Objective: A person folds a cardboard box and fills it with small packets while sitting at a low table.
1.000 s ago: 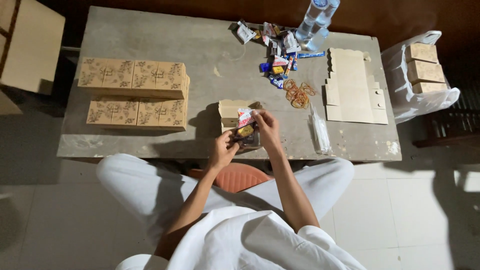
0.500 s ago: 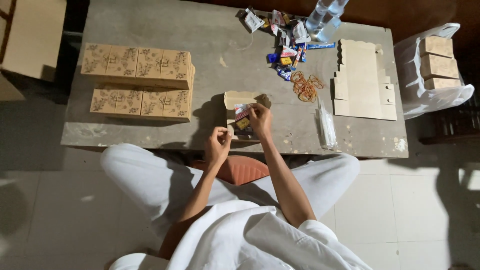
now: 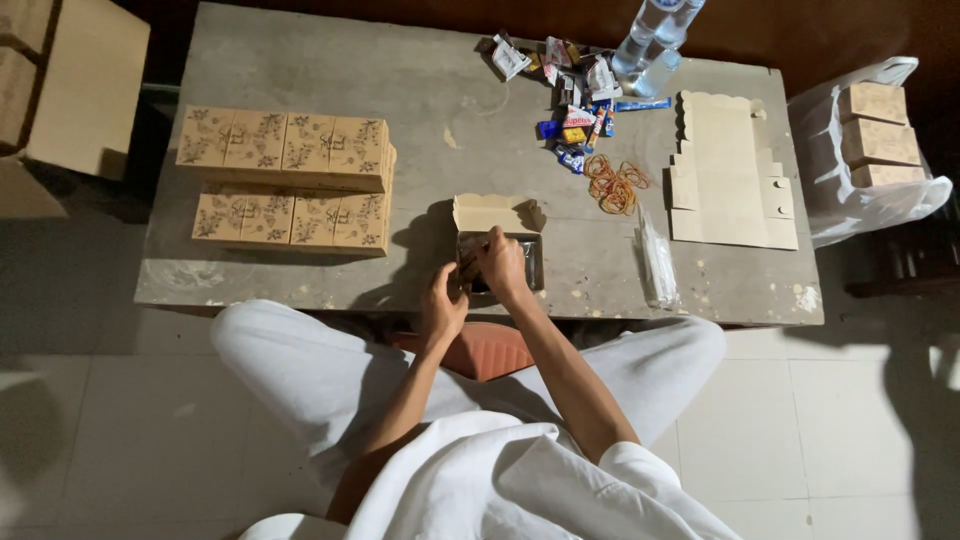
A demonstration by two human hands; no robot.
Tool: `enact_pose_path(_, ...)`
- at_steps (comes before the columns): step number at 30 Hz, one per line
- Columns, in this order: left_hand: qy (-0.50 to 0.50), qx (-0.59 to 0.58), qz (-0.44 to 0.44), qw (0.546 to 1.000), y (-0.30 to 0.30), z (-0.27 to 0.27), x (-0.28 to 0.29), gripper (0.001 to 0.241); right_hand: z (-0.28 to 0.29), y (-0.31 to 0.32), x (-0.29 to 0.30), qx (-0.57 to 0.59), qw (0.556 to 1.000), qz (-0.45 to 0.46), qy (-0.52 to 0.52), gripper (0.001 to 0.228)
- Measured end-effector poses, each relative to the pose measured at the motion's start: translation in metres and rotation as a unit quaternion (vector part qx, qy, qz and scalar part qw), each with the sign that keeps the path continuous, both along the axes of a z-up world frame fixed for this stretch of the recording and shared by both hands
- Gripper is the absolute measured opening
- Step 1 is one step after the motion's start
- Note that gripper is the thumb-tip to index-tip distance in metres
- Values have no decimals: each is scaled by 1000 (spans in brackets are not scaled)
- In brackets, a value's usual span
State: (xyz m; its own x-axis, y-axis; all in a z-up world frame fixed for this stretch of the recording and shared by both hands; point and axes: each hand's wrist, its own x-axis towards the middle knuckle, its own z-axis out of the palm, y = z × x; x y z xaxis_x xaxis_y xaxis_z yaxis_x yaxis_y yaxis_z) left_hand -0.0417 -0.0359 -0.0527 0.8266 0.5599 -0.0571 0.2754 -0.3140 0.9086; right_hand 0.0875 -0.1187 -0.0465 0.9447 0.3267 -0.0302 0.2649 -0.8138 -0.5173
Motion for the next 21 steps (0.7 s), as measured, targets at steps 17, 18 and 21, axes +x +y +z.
enact_pose_path(17,38,-52,-41,997,12,7,4,52,-74,-10,21,-86,988,123,37,20)
enact_pose_path(18,31,-59,-44,997,14,10,5,50,-61,-8,16,-81,987,129,49,24)
enact_pose_path(21,7,-76,-14,997,21,-2,12,42,-58,-8,15,-100,984,146,30,21)
